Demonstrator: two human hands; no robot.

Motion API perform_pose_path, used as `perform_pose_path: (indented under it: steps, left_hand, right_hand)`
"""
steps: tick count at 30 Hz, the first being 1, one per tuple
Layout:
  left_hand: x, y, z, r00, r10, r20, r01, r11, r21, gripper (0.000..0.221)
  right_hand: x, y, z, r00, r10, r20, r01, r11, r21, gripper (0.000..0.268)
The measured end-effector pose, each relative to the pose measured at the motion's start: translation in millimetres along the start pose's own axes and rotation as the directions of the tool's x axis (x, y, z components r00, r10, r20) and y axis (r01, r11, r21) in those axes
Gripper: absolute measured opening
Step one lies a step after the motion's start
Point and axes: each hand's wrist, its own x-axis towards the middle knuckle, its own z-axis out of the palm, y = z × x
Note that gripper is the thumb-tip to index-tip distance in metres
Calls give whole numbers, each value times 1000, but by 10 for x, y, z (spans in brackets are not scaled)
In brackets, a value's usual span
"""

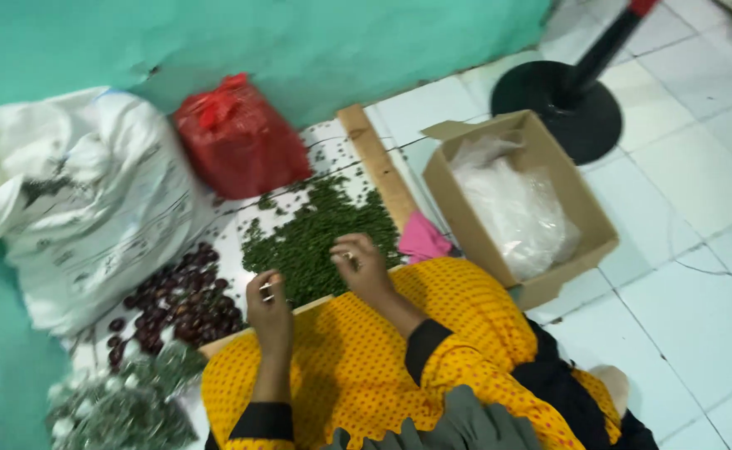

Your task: Packaging small green legumes into plastic bags by hand

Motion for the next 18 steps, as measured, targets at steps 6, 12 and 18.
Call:
perform_pose_path:
  steps: [6,12,18]
  left_hand:
    - [-129,716,1513,804,175,568,-112,983,-145,28]
    - [-593,1192,3084,633,423,648,-304,906,-293,36]
    - [-1148,596,4608,464,168,870,-259,965,-49,16]
  right_hand:
    - [184,204,-1838,922,-32,-387,-114,931,-348,13]
    - [64,613,-3008,789,175,-589,-405,869,-285,13]
    - [-388,1998,-3476,794,361,-490,-588,664,-463,20]
